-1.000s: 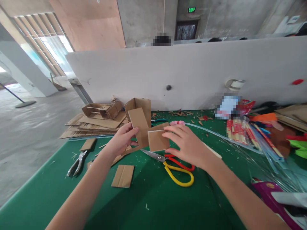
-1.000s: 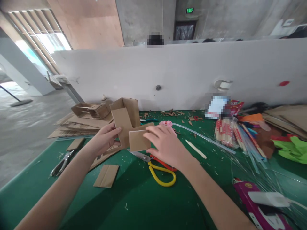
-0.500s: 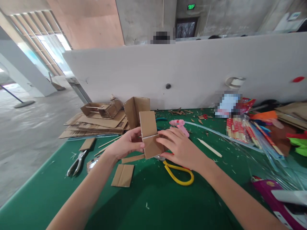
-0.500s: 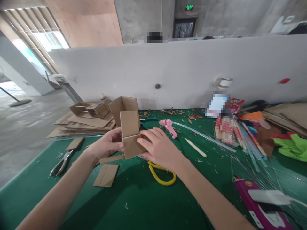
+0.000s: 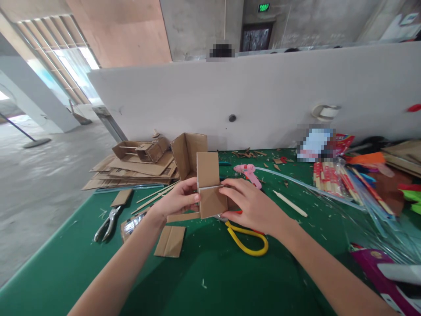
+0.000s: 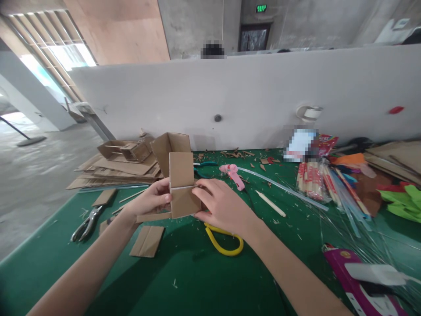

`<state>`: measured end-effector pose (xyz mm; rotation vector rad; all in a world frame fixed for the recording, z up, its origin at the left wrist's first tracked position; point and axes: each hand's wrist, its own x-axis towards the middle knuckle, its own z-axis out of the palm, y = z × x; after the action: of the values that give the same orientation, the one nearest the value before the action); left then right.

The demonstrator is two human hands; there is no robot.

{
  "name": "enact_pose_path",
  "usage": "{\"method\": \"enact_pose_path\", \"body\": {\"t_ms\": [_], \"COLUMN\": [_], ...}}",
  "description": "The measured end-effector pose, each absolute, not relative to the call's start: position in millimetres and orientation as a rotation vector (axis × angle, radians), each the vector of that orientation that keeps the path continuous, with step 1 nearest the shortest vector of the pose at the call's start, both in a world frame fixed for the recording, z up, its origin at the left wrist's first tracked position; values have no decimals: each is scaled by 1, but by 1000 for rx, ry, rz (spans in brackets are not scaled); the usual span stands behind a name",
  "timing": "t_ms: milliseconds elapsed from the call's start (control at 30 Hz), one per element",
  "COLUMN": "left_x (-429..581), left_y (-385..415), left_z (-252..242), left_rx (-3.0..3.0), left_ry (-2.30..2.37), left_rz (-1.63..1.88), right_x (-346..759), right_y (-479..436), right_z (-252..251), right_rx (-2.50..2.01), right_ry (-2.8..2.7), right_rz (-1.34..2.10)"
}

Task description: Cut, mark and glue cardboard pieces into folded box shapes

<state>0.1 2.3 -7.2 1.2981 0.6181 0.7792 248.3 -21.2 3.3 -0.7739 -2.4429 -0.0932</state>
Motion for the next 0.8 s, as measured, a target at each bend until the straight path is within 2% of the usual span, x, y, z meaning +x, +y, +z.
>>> {"method": "enact_pose_path", "body": {"t_ms": [467,800], "left_x": [0,-6], "left_y": [3,10], "left_z": [-12,-19], "left_rx": [1247,1134], "left_ry": [656,704], "left_rz": [718,839], "right_x": [246,257], "right_y": [-23,-10], "right_z": [6,-2], "right_rx": [-797,-869], "right_ry": [-2545,-2414], "right_rz": [-109,319]}}
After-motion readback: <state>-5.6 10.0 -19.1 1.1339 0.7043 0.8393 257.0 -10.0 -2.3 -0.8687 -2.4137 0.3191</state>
